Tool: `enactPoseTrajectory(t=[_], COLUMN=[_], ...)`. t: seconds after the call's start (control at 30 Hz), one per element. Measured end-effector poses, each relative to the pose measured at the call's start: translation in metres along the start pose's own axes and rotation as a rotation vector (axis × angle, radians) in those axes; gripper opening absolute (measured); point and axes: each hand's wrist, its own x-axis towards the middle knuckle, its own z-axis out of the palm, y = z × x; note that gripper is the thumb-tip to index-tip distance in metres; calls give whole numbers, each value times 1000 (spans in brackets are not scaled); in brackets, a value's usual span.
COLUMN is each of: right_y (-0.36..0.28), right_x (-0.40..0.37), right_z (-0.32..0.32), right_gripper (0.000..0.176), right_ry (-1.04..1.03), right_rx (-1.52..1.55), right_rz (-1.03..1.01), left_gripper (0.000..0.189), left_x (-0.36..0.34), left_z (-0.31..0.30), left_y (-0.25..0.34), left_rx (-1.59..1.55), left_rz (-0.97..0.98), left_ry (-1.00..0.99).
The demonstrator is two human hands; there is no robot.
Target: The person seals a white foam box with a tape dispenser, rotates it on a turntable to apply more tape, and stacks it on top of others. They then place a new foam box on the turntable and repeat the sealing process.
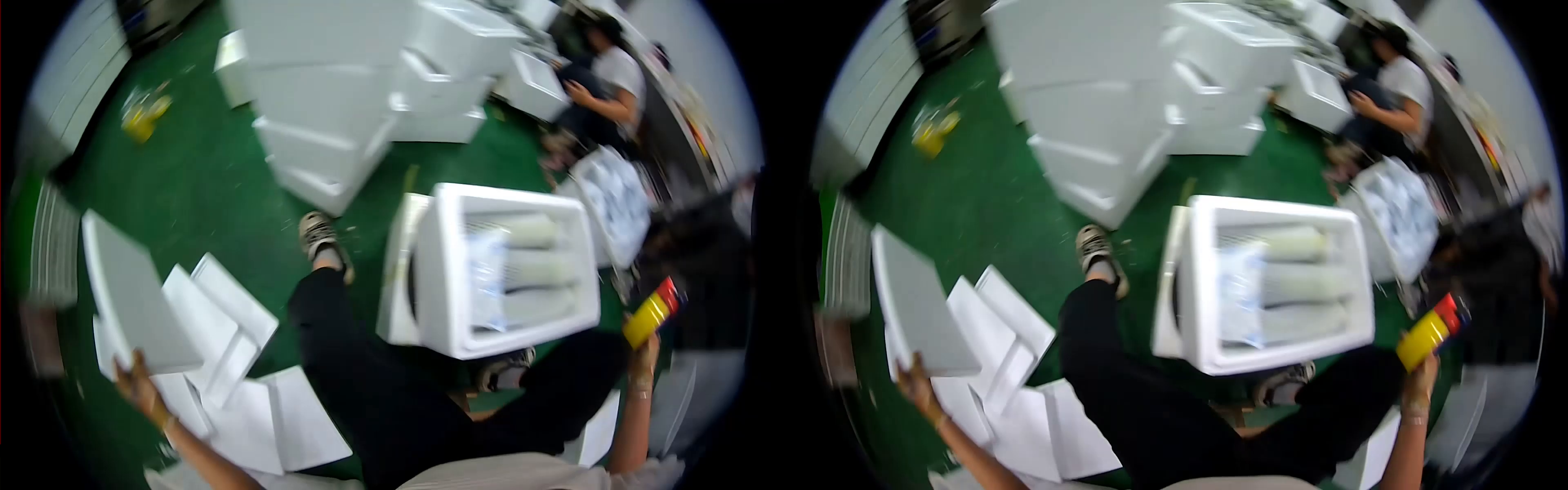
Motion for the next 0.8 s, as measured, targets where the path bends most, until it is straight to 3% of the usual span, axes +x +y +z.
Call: enactPoseTrajectory(t=[0.03, 0.07, 0.1, 0.17, 0.2, 0.23, 0.33, 0.37, 0.4, 0.5, 0.53, 0.57, 0.63, 0.67, 0.7, 0.73, 0.77, 0.8], right_y=[-19, -24, -27, -40, -45, -49, -34, -20, -9, -14, -17, -19, 1, 37, 58, 41, 36, 26], right_x=[-10, -16, -14, -20, -23, -24, -5, 4, 8, 14, 19, 19, 22, 27, 30, 26, 21, 18], right_z=[13, 22, 30, 41, 50, 57, 66, 70, 73, 78, 76, 75, 69, 77, 82, 73, 77, 79], right_gripper=[59, 61, 63, 64, 64, 65, 62, 59, 52, 26, 25, 24, 20, 20, 21, 25, 21, 20], right_ry=[-83, -54, -40, -26, -35, -51, -90, -107, -123, 21, 47, 69, 58, 58, 59, -25, 32, 40], right_rx=[-120, -1, 125, 263, 355, 439, 688, 777, 741, 620, 659, 698, 570, 383, 193, -518, -347, -108], right_rz=[-95, -69, -36, 53, 18, -17, 68, 84, 52, 137, 188, 250, 359, 171, -18, -327, -312, -120], left_gripper=[56, 55, 54, 57, 62, 59, 50, 69, 69, 49, 43, 33, 34, 34, 35, 36, 37, 38], left_x=[-29, -15, -30, -29, -36, -50, -106, -141, -164, -216, -236, -257, -268, -268, -267, -266, -268, -272], left_z=[-4, -21, -17, 18, 53, 92, 253, 295, 316, 363, 371, 333, 328, 325, 317, 312, 313, 320], left_y=[102, 116, 177, 219, 250, 273, 321, 326, 334, 362, 375, 407, 399, 405, 415, 425, 434, 449], left_rx=[-242, -498, -733, -988, -972, -957, -967, -749, -742, -683, -661, -536, -349, -330, -57, 221, 211, 189], left_rz=[-1, 94, 40, 485, 14, 23, 33, 476, 508, 199, 85, 79, 286, 291, 504, 711, 1058, 1395], left_ry=[50, -154, -306, -813, -716, -870, -1590, -1397, -1416, -1557, -1592, -1447, -1096, -1095, -1073, -1034, -871, -688])
